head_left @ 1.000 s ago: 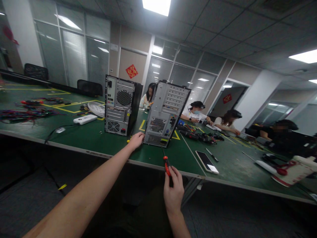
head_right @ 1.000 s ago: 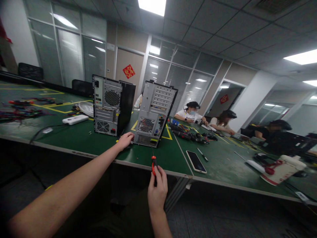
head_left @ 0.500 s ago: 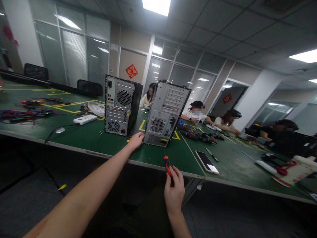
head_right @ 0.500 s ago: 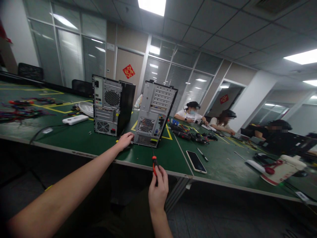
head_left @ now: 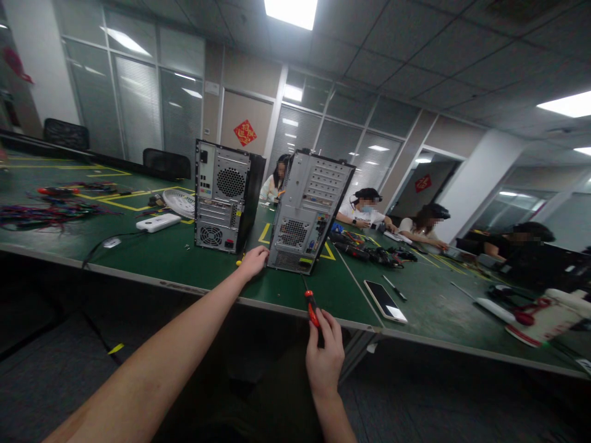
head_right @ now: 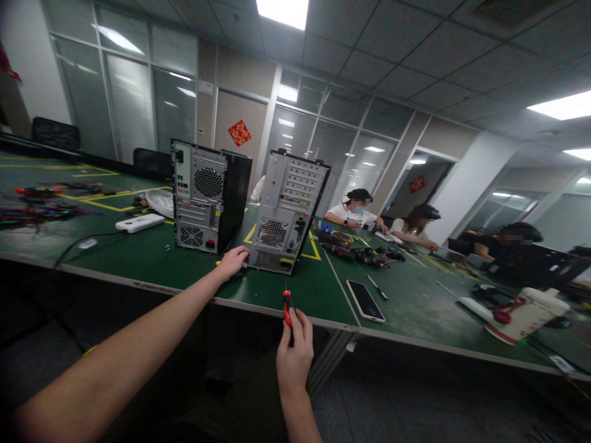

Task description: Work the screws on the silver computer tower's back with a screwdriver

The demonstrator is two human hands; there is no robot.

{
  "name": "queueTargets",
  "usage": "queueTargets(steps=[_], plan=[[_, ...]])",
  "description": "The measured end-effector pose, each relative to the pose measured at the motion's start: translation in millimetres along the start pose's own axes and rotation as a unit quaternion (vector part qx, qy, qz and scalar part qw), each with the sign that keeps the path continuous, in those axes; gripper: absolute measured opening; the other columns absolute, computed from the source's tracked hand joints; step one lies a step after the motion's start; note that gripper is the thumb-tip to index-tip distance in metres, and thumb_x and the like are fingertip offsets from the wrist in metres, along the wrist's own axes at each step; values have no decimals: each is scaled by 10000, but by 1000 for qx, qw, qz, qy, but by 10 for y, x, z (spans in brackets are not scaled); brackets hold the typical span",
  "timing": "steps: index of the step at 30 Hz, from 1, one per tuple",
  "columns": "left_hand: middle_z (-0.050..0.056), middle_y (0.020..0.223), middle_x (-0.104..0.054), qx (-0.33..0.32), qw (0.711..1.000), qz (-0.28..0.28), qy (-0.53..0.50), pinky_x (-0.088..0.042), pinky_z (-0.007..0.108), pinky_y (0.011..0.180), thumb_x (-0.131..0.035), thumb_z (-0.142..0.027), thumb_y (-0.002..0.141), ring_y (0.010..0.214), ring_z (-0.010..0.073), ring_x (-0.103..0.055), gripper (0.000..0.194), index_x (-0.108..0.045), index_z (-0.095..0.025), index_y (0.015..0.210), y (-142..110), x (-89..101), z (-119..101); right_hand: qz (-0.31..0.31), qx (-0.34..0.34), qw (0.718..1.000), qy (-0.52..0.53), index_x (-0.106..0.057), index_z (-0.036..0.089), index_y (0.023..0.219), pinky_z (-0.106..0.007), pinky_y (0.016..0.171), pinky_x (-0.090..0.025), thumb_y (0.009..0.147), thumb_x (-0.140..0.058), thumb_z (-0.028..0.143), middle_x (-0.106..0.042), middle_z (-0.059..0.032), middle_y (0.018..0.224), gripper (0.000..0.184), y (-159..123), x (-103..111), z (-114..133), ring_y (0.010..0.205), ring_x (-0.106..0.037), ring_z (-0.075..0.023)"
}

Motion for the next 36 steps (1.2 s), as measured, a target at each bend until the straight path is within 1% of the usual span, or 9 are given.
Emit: queueTargets(steps=[4,10,15,18,20,25,31,34,36], plan=[[53,902,-757,-1,1000,3,-1,-544,286,795,-486,-312,924,893,200,-703,267,-732,-212,938,6,-16,2,-1,-1,1000,-3,-717,196,1268,-411,995,-560,1032,-553,289,-693,-132,1241,302,3,-2,3,1156,-673,-243],[61,944,-760,-3,1000,8,-3,-535,273,769,-479,-312,929,912,201,-704,271,-727,-207,960,9,-19,6,-6,-49,998,28,-729,162,1134,-317,741,-605,963,-692,387,-735,-109,1033,285,-9,6,-104,804,-709,-191],[62,950,-761,-5,1000,8,-3,-533,278,775,-482,-316,933,922,205,-704,269,-729,-214,965,11,-11,18,-3,-9,1000,-1,-726,211,1266,-405,958,-579,1033,-546,325,-689,-132,1231,315,1,7,-6,1137,-685,-248],[60,940,-761,-1,1000,6,-2,-535,285,789,-487,-323,937,926,208,-705,269,-734,-219,962,-9,3,3,0,-3,1000,-7,-704,218,1313,-428,997,-565,1046,-504,306,-673,-138,1289,345,8,1,13,1192,-666,-253],[58,941,-760,0,1000,5,0,-536,286,795,-488,-324,938,926,209,-706,270,-736,-220,960,-23,11,-16,-8,-20,1000,-6,-705,192,1296,-430,975,-577,1033,-539,342,-691,-150,1245,346,6,11,-21,1148,-683,-263],[59,951,-762,1,1000,4,-1,-539,286,794,-489,-313,933,920,206,-707,262,-733,-218,946,-28,13,-24,-14,-99,994,33,-696,158,1177,-317,711,-615,972,-661,418,-737,-106,997,333,-21,14,-174,776,-712,-195],[51,912,-756,-1,1000,-3,1,-536,273,760,-496,-307,924,906,200,-703,247,-726,-218,922,-4,1,-9,-13,8,1000,6,-739,199,1169,-451,995,-572,1030,-542,300,-707,-140,1232,261,2,18,14,1150,-688,-255],[48,889,-752,4,1000,2,6,-534,271,758,-493,-307,926,900,199,-704,251,-726,-213,925,-3,-9,-8,-18,6,1000,5,-732,197,1189,-448,989,-574,1024,-554,306,-716,-139,1220,266,2,25,12,1141,-693,-259],[48,902,-754,4,1000,3,8,-534,271,758,-488,-309,928,900,198,-705,257,-726,-215,931,-4,-9,-9,-19,-21,999,17,-728,184,1146,-401,900,-606,997,-621,345,-735,-127,1117,243,1,29,-32,1017,-719,-244]])
Point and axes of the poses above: each hand's wrist, its own y-axis towards the middle knuckle, its own x-axis out of the back of the hand, z = x × y, the point moved 9 cm from there along y, towards the middle knuckle
